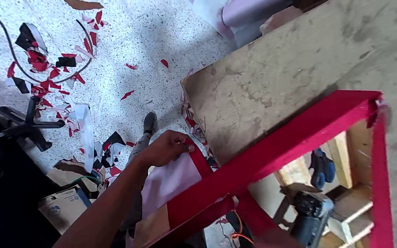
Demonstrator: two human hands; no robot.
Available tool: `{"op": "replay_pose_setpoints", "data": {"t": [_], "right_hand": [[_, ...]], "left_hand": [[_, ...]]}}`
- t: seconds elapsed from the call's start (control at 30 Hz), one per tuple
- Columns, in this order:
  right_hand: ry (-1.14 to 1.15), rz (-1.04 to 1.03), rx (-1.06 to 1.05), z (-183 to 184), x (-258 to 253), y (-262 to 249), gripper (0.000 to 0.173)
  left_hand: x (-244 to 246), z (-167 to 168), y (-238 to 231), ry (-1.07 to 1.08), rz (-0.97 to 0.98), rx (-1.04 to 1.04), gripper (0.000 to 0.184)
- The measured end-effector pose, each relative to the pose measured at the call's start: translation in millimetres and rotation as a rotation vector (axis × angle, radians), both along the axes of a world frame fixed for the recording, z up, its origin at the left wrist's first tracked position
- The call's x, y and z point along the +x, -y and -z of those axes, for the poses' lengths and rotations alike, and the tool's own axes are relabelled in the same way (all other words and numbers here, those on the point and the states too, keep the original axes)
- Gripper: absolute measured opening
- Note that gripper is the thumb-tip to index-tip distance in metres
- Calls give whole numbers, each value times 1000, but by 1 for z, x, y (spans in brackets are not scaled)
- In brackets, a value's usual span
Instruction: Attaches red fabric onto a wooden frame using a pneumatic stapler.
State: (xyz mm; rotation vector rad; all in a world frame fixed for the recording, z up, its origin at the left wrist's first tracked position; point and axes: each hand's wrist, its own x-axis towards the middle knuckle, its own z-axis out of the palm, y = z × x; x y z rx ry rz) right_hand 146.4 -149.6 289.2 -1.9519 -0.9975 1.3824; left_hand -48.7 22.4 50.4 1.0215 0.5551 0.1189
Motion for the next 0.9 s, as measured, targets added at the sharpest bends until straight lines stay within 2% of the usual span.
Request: {"op": "replay_pose_setpoints", "data": {"t": [0.07, 0.13, 0.2, 0.33, 0.43, 0.53, 0.6, 0.67, 0.7, 0.77, 0.83, 0.9], "right_hand": [[170, -143, 108, 1, 21, -48, 18], [356, -349, 108, 27, 29, -83, 23], [484, -582, -70, 50, 23, -111, 27], [543, -972, -287, 65, -4, -144, 27], [562, -1070, -419, 74, -20, -152, 32], [516, -998, -470, 85, -22, -144, 22], [452, -890, -362, 84, -13, -133, 24], [436, -847, -205, 76, -7, -124, 14], [436, -837, -119, 73, -3, -118, 11], [431, -861, 112, 76, 7, -105, 17], [383, -870, 335, 80, 18, -95, 23], [265, -868, 476, 82, 30, -87, 25]], "left_hand": [[-5, -18, -1, -6, -20, 64, 16], [-8, -20, 5, 2, -40, 84, 16], [-12, -12, 11, 6, -79, 49, 17], [-22, -11, 25, -10, -248, -37, 17], [-26, -33, 21, 0, -340, 12, 21], [-26, -56, 14, -5, -361, 81, 20], [-33, -60, 13, 21, -298, 111, 27], [-57, -58, 14, 6, -80, 140, 46], [-73, -55, 18, -30, 29, 175, 42], [-112, -57, 27, -125, 166, 275, 27], [-145, -90, 37, -235, 164, 420, 30], [-150, -146, 62, -327, 106, 657, 29]]}}
